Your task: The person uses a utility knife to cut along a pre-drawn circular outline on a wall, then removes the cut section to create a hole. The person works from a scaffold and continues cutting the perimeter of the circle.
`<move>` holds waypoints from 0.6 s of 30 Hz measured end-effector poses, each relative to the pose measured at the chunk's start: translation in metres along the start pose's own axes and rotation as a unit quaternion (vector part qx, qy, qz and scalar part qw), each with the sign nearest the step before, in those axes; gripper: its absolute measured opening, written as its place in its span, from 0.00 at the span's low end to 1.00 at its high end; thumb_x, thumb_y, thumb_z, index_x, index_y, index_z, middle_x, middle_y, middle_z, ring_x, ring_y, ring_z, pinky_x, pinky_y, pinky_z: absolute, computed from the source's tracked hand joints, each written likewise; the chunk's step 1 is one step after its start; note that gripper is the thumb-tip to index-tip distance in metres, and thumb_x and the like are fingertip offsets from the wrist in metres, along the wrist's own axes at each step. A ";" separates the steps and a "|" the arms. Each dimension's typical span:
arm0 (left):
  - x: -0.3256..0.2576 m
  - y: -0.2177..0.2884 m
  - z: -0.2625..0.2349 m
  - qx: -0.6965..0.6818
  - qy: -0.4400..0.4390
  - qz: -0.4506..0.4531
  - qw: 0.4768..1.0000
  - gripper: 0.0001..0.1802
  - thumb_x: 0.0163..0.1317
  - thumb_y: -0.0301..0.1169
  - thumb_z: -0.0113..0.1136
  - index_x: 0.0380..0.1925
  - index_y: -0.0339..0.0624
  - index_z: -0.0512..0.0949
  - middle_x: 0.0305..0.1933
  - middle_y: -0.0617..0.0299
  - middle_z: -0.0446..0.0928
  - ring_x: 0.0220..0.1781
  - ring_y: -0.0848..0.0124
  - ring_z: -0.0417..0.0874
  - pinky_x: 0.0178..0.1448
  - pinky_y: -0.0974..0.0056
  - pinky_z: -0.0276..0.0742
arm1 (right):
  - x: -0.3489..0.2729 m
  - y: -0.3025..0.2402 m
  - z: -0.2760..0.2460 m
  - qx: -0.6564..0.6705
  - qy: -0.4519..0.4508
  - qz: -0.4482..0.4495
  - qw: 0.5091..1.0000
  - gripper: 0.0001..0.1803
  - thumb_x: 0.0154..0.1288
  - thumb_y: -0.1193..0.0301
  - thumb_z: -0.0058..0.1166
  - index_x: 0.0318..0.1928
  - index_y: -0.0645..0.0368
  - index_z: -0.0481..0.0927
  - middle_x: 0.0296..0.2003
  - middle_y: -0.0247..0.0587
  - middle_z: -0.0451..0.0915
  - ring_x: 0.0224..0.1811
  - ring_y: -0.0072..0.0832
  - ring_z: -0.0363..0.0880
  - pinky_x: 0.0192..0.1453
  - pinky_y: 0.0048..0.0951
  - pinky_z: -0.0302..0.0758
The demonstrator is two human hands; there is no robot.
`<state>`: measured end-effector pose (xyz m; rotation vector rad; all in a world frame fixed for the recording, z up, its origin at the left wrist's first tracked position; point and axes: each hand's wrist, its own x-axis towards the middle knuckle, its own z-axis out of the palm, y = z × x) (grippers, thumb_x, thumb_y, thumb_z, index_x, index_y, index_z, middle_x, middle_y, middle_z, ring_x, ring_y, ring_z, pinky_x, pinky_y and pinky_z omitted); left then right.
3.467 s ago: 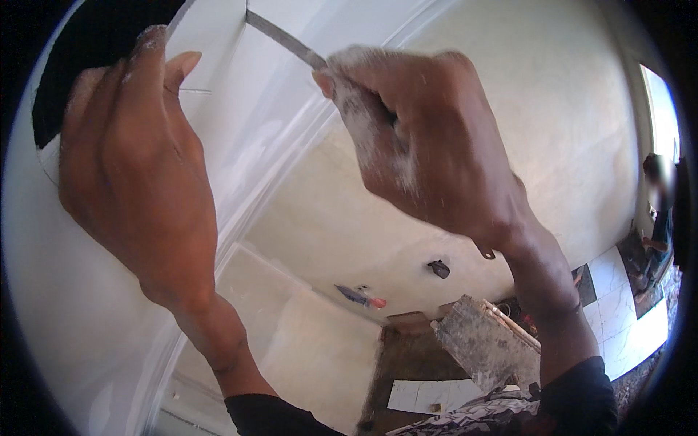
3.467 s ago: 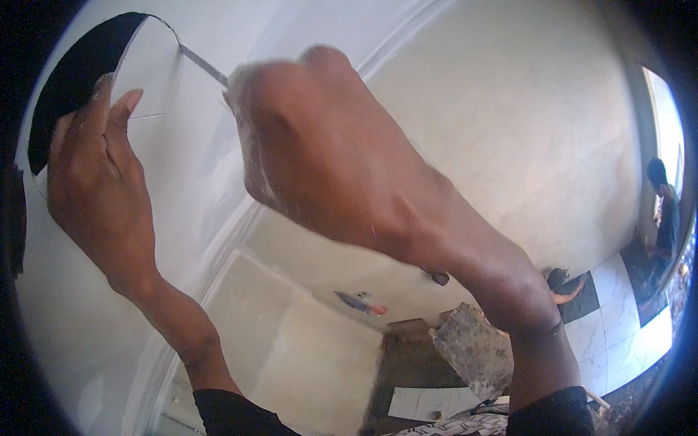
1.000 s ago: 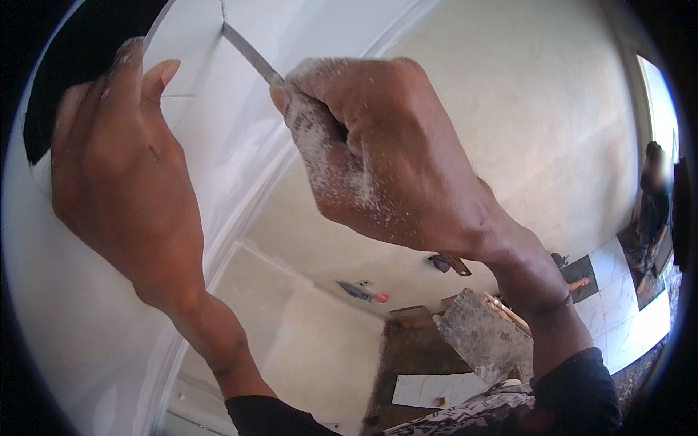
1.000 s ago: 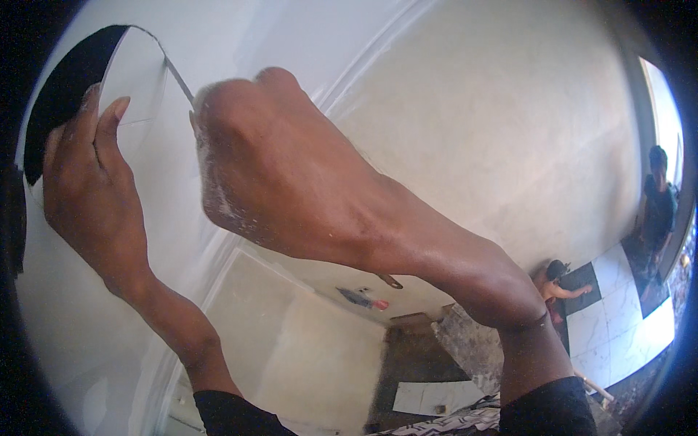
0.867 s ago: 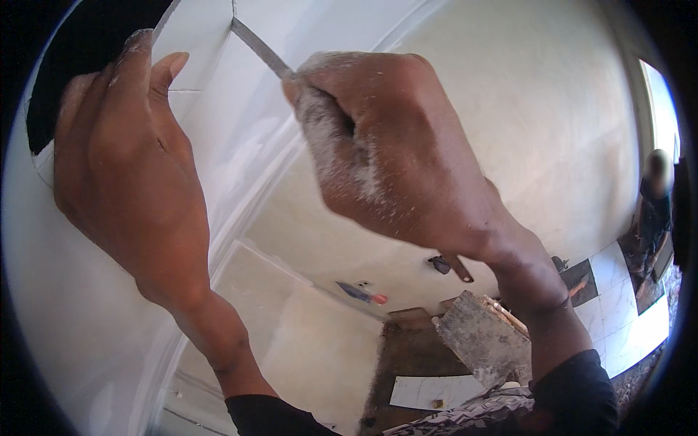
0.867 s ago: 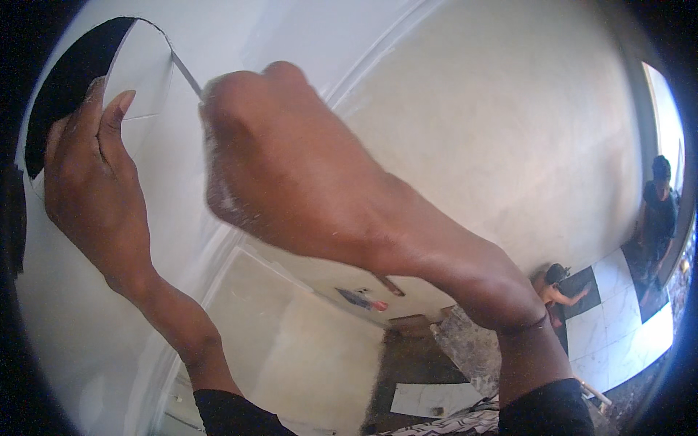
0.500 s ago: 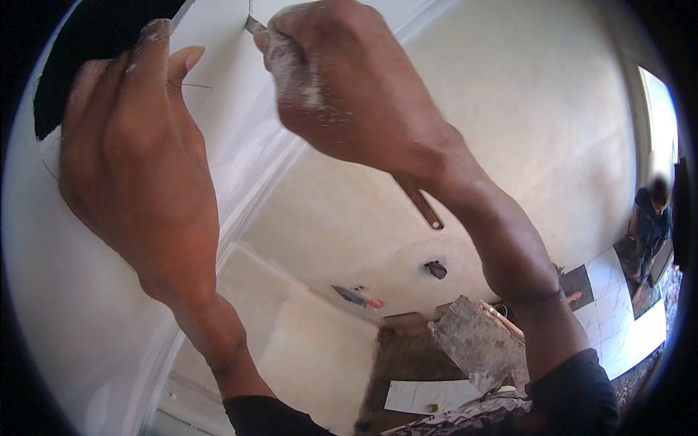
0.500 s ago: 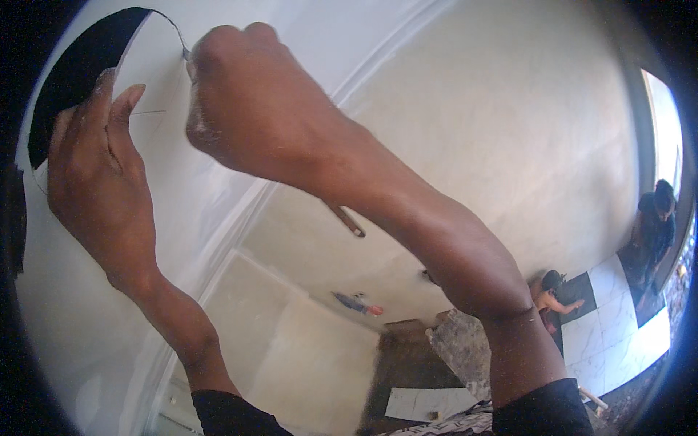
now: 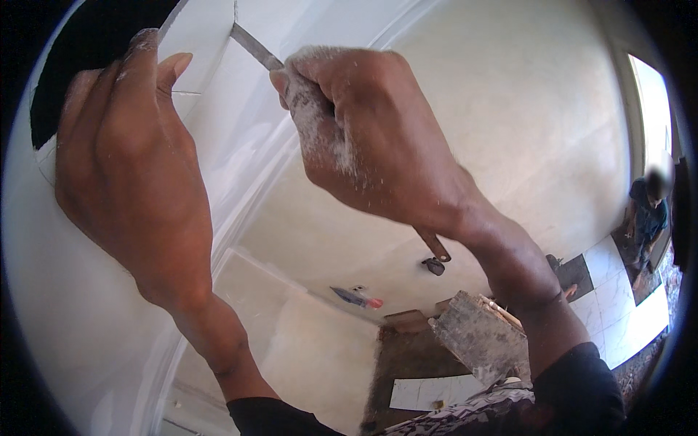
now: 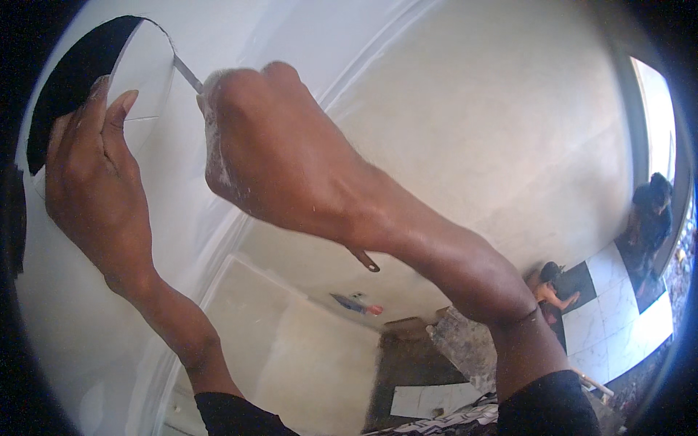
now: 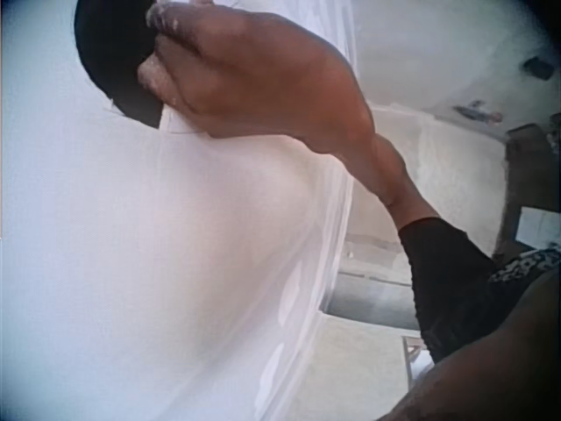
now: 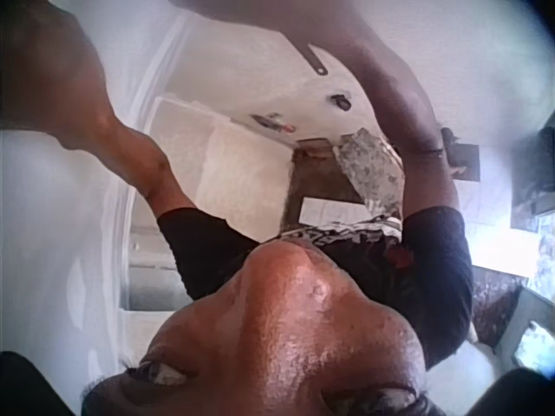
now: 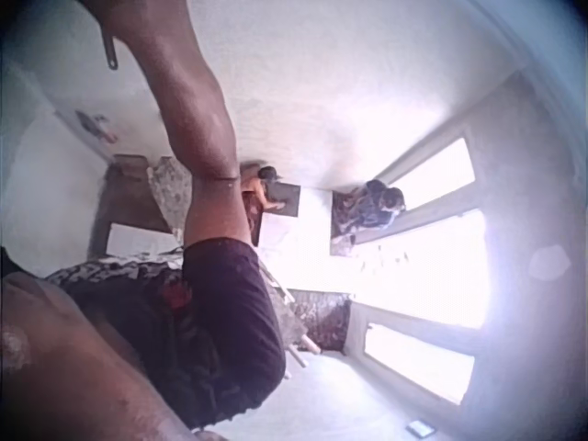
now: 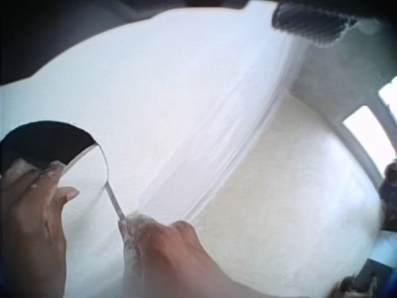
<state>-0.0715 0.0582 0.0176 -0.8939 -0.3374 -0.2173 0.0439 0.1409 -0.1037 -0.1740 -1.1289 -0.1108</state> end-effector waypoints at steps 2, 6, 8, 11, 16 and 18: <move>0.007 -0.001 0.003 0.005 0.004 -0.001 1.000 0.14 0.65 0.30 0.63 0.51 0.52 0.83 0.42 0.62 0.86 0.42 0.69 0.87 0.45 0.65 0.85 | 0.020 0.008 0.000 -0.009 -0.001 -0.025 1.000 0.07 0.48 0.81 0.56 0.21 0.75 0.77 0.21 0.71 0.74 0.28 0.64 0.79 0.36 0.47 0.79; 0.004 0.001 -0.004 -0.011 0.008 0.001 1.000 0.14 0.66 0.30 0.63 0.51 0.52 0.83 0.43 0.62 0.86 0.42 0.69 0.87 0.45 0.64 0.85 | 0.031 -0.002 0.001 0.004 -0.014 0.031 0.999 0.06 0.48 0.81 0.56 0.21 0.74 0.77 0.20 0.67 0.74 0.26 0.64 0.78 0.37 0.48 0.79; -0.002 -0.005 -0.005 0.000 0.003 0.015 1.000 0.14 0.66 0.30 0.62 0.52 0.53 0.83 0.43 0.62 0.86 0.42 0.69 0.87 0.44 0.64 0.85 | 0.011 -0.001 0.003 0.019 -0.007 0.020 1.000 0.06 0.47 0.81 0.56 0.20 0.74 0.77 0.20 0.68 0.74 0.27 0.64 0.78 0.38 0.49 0.79; -0.007 -0.014 -0.008 0.013 0.005 0.028 1.000 0.14 0.67 0.32 0.61 0.52 0.53 0.83 0.43 0.61 0.85 0.40 0.69 0.87 0.42 0.64 0.84 | 0.002 -0.006 0.005 0.048 -0.007 0.020 0.999 0.06 0.47 0.81 0.56 0.21 0.75 0.77 0.21 0.71 0.74 0.27 0.65 0.78 0.39 0.49 0.79; -0.003 -0.007 -0.024 -0.008 -0.006 -0.013 1.000 0.13 0.68 0.33 0.61 0.52 0.54 0.83 0.43 0.62 0.85 0.40 0.69 0.87 0.42 0.65 0.84 | 0.026 -0.003 0.009 0.071 -0.030 0.004 0.997 0.07 0.47 0.81 0.56 0.22 0.77 0.77 0.22 0.72 0.75 0.28 0.65 0.79 0.40 0.48 0.79; -0.007 -0.007 -0.026 0.005 -0.008 -0.008 1.000 0.13 0.68 0.33 0.61 0.51 0.54 0.83 0.43 0.62 0.85 0.39 0.69 0.87 0.42 0.65 0.84 | 0.019 -0.008 -0.002 0.075 -0.020 -0.001 0.997 0.07 0.48 0.81 0.55 0.22 0.78 0.77 0.22 0.72 0.75 0.29 0.64 0.80 0.39 0.48 0.79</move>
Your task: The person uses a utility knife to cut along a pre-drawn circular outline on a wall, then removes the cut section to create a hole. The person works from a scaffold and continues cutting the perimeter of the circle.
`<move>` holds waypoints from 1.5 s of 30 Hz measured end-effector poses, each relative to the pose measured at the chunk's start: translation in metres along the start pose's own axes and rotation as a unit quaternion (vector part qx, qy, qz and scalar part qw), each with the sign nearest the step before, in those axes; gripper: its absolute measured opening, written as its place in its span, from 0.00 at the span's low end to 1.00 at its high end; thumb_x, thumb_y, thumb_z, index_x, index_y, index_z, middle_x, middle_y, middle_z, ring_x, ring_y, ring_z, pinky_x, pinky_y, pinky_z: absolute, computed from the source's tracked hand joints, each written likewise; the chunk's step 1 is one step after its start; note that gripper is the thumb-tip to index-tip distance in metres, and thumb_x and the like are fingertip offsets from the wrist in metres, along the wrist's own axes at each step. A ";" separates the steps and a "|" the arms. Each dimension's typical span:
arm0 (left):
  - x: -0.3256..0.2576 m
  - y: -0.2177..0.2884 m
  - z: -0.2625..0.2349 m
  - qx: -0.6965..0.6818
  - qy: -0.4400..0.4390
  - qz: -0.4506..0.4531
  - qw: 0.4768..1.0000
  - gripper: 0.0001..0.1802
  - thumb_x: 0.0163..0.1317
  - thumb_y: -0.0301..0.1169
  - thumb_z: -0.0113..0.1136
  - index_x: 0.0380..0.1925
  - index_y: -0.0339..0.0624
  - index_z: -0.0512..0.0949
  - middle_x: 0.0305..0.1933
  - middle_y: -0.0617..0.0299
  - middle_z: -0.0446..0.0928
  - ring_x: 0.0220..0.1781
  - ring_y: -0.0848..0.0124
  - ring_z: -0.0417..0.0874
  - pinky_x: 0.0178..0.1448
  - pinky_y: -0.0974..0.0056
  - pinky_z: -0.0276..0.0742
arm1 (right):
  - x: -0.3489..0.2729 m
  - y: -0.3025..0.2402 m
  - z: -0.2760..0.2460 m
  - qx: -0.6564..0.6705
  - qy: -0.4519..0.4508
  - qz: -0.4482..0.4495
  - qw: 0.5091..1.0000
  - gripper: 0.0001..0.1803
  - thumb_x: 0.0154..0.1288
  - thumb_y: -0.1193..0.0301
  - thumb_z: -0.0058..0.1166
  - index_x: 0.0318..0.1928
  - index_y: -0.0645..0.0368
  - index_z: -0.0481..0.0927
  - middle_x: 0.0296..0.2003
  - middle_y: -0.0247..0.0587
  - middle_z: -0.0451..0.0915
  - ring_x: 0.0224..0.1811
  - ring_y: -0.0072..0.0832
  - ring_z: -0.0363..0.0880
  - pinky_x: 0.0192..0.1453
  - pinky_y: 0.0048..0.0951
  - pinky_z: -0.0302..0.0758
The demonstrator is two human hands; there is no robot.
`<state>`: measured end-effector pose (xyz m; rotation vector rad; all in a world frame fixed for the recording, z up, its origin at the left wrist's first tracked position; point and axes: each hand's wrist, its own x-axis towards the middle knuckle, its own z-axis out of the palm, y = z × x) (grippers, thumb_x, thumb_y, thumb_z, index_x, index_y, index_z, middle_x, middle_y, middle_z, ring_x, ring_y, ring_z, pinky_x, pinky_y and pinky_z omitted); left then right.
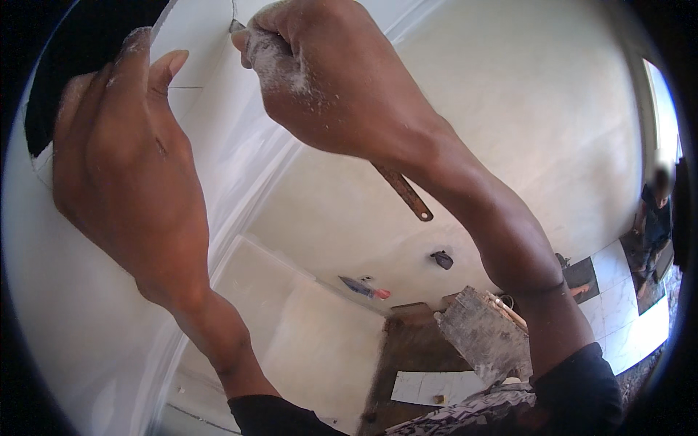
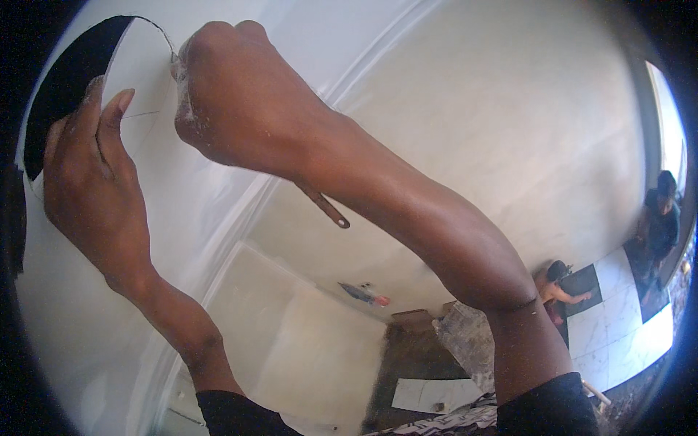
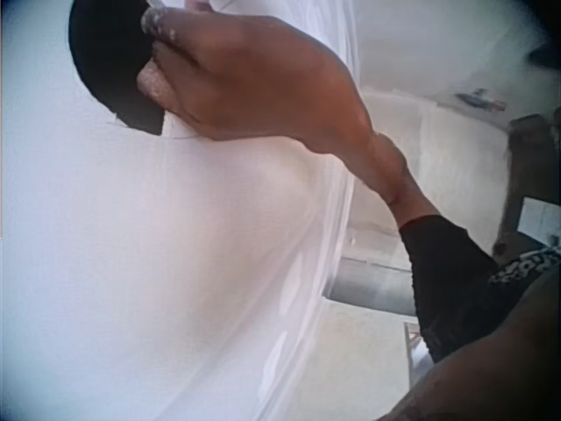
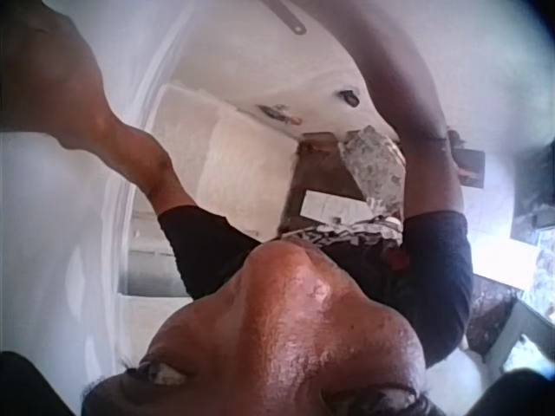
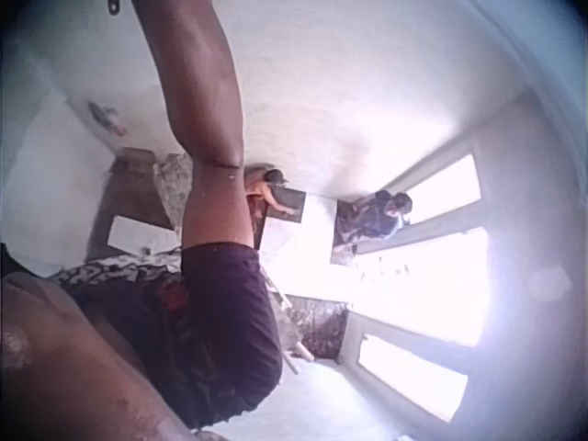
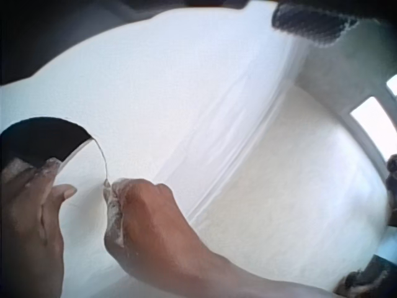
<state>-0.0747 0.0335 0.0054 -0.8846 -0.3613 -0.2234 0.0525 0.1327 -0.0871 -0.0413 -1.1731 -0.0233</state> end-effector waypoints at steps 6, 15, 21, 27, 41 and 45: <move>-0.004 -0.003 -0.002 0.011 0.004 0.018 1.000 0.13 0.68 0.33 0.61 0.51 0.54 0.83 0.43 0.63 0.85 0.40 0.71 0.87 0.42 0.65 0.84 | -0.013 -0.022 -0.013 -0.019 -0.049 0.057 0.997 0.06 0.49 0.81 0.55 0.23 0.76 0.77 0.22 0.73 0.74 0.29 0.63 0.80 0.36 0.48 0.78; -0.005 -0.003 -0.006 0.029 -0.003 0.004 1.000 0.13 0.67 0.34 0.61 0.51 0.55 0.83 0.43 0.65 0.85 0.43 0.71 0.87 0.45 0.64 0.84 | -0.062 -0.023 -0.013 -0.028 -0.003 0.051 0.998 0.02 0.59 0.83 0.54 0.31 0.71 0.79 0.20 0.59 0.73 0.19 0.42 0.74 0.24 0.38 0.69; -0.003 -0.004 -0.001 0.036 -0.005 0.016 0.999 0.12 0.69 0.35 0.59 0.50 0.57 0.83 0.46 0.65 0.85 0.45 0.70 0.86 0.48 0.63 0.84 | -0.042 -0.012 -0.010 -0.065 0.009 0.004 0.998 0.02 0.47 0.84 0.54 0.24 0.73 0.77 0.22 0.67 0.75 0.27 0.62 0.79 0.33 0.50 0.76; -0.004 0.002 0.001 0.019 -0.019 0.005 1.000 0.12 0.69 0.33 0.59 0.51 0.57 0.83 0.48 0.63 0.85 0.46 0.68 0.87 0.49 0.61 0.85 | -0.042 -0.012 -0.008 -0.042 0.011 0.034 0.998 0.02 0.51 0.84 0.54 0.24 0.73 0.78 0.22 0.69 0.75 0.27 0.63 0.78 0.32 0.49 0.75; -0.009 0.014 -0.005 0.049 -0.033 -0.047 0.997 0.15 0.69 0.34 0.59 0.55 0.55 0.80 0.50 0.64 0.84 0.53 0.66 0.84 0.52 0.60 0.84 | -0.053 -0.021 -0.014 -0.056 -0.010 0.057 0.997 0.06 0.61 0.82 0.54 0.38 0.71 0.80 0.22 0.60 0.75 0.19 0.43 0.71 0.26 0.37 0.69; -0.010 0.022 -0.009 0.085 -0.052 -0.064 0.993 0.15 0.68 0.37 0.59 0.54 0.58 0.79 0.50 0.65 0.84 0.57 0.67 0.83 0.54 0.59 0.84 | -0.063 -0.020 -0.016 -0.060 -0.014 0.064 0.996 0.03 0.53 0.84 0.51 0.29 0.72 0.77 0.20 0.64 0.75 0.25 0.61 0.78 0.31 0.48 0.75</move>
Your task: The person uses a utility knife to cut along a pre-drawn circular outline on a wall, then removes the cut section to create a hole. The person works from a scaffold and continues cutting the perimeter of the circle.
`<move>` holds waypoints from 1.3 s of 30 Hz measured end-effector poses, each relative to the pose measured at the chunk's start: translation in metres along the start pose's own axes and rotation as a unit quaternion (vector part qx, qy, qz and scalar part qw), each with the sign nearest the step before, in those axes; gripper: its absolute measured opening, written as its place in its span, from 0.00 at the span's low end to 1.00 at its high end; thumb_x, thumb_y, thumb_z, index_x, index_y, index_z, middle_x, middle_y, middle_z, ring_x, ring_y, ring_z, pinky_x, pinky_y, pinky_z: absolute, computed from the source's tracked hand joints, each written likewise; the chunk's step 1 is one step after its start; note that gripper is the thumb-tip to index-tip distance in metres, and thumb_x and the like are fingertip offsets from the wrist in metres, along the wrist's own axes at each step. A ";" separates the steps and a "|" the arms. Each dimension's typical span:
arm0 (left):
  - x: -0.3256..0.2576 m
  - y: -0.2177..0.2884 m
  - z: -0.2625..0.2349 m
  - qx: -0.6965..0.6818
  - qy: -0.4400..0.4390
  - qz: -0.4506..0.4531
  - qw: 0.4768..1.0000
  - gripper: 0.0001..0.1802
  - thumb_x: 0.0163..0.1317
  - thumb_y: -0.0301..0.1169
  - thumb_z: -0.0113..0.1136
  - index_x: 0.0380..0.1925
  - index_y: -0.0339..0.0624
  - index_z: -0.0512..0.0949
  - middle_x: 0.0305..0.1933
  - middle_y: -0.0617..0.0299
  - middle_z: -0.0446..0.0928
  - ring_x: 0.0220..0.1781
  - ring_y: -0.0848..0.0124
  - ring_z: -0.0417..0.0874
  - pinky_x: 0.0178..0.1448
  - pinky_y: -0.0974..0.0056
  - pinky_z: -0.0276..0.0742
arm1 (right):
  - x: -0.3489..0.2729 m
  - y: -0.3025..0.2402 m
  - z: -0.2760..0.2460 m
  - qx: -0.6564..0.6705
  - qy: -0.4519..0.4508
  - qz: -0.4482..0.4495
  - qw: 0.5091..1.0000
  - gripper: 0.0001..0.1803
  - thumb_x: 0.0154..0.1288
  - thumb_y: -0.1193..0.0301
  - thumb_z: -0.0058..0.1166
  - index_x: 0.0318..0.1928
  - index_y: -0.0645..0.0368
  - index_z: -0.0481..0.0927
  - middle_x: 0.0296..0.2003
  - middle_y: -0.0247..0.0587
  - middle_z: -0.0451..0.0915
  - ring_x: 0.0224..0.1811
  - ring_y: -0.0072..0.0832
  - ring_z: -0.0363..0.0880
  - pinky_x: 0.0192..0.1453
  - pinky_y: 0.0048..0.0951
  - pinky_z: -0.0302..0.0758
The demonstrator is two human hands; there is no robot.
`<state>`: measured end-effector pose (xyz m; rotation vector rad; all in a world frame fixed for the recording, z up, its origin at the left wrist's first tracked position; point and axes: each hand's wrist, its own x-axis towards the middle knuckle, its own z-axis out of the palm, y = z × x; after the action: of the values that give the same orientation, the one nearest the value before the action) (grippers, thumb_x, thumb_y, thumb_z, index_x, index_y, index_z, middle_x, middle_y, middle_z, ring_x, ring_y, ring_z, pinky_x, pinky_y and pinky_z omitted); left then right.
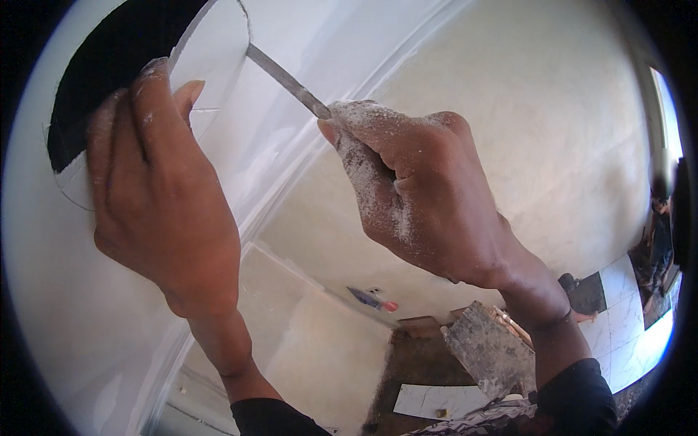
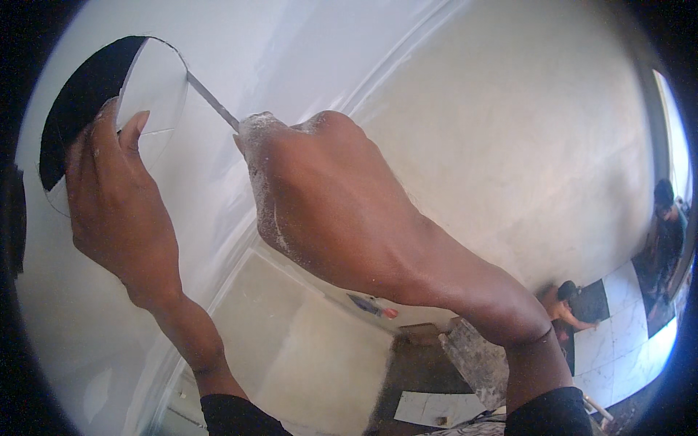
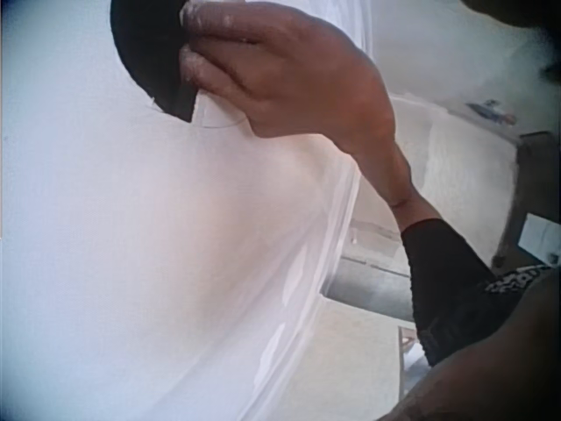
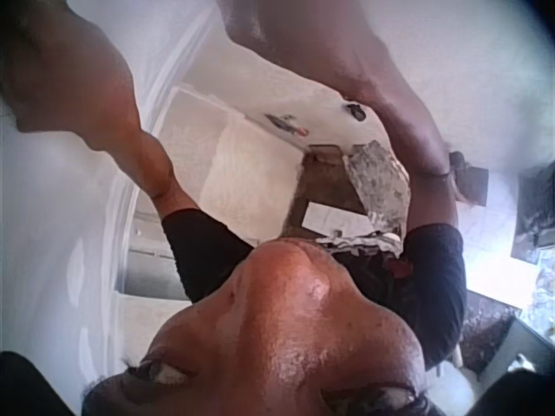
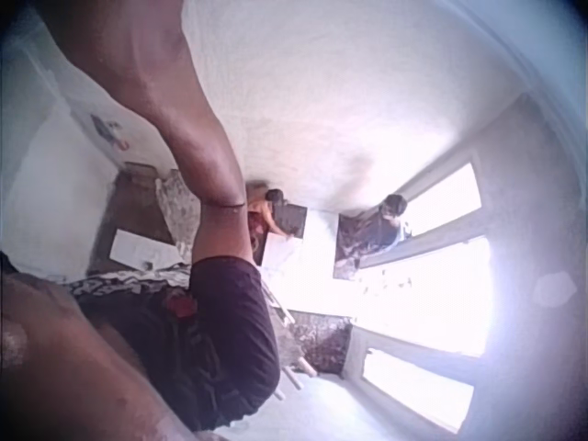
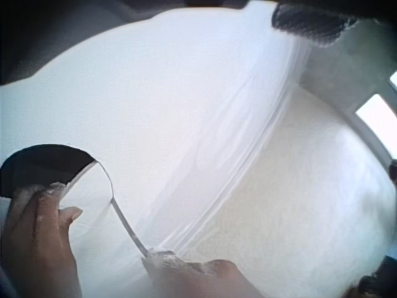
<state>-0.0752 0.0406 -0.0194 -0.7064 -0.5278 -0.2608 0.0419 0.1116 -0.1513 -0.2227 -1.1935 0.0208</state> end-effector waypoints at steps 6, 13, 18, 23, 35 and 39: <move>0.006 -0.001 -0.003 0.033 0.123 0.056 0.990 0.18 0.65 0.37 0.64 0.55 0.56 0.77 0.49 0.70 0.85 0.59 0.71 0.81 0.60 0.59 0.79 | 0.006 0.010 0.008 0.044 0.017 -0.026 0.999 0.10 0.61 0.86 0.51 0.42 0.71 0.81 0.26 0.61 0.76 0.17 0.42 0.64 0.24 0.30 0.68; 0.002 -0.015 0.012 0.119 0.041 0.114 0.985 0.21 0.63 0.40 0.66 0.55 0.53 0.74 0.45 0.66 0.86 0.53 0.75 0.84 0.75 0.56 0.60 | -0.008 0.007 0.020 0.066 0.019 -0.008 0.998 0.08 0.62 0.86 0.52 0.41 0.71 0.80 0.24 0.60 0.75 0.17 0.42 0.73 0.22 0.29 0.66; -0.004 -0.041 0.016 0.104 0.031 0.149 0.983 0.18 0.67 0.42 0.62 0.53 0.51 0.75 0.42 0.63 0.85 0.47 0.70 0.85 0.68 0.57 0.66 | -0.014 0.000 0.027 0.101 -0.002 0.022 0.995 0.08 0.62 0.86 0.52 0.41 0.71 0.80 0.24 0.61 0.74 0.18 0.48 0.75 0.22 0.32 0.67; 0.001 -0.036 0.018 0.086 0.041 0.147 0.984 0.16 0.69 0.43 0.59 0.53 0.52 0.75 0.41 0.62 0.85 0.47 0.67 0.85 0.64 0.57 0.68 | 0.022 0.012 0.043 0.068 0.032 -0.004 0.997 0.06 0.58 0.83 0.53 0.36 0.73 0.79 0.24 0.66 0.75 0.23 0.55 0.75 0.28 0.40 0.71; 0.003 -0.008 0.005 0.052 0.067 0.115 0.990 0.17 0.67 0.43 0.61 0.54 0.56 0.76 0.42 0.67 0.85 0.49 0.69 0.84 0.62 0.56 0.68 | 0.008 0.018 0.009 0.017 -0.001 0.007 1.000 0.07 0.67 0.80 0.51 0.38 0.71 0.82 0.21 0.59 0.75 0.18 0.38 0.74 0.24 0.34 0.68; 0.006 -0.018 0.009 0.048 0.082 0.119 0.988 0.18 0.67 0.45 0.61 0.54 0.57 0.76 0.40 0.69 0.85 0.48 0.70 0.84 0.60 0.57 0.70 | 0.037 0.011 0.029 0.043 0.058 -0.025 0.997 0.06 0.67 0.80 0.52 0.37 0.70 0.82 0.18 0.54 0.71 0.15 0.31 0.64 0.22 0.35 0.62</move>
<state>-0.0812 0.0329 -0.0005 -0.6421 -0.2935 -0.0684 0.0297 0.1323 -0.1090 -0.1162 -1.0806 0.0150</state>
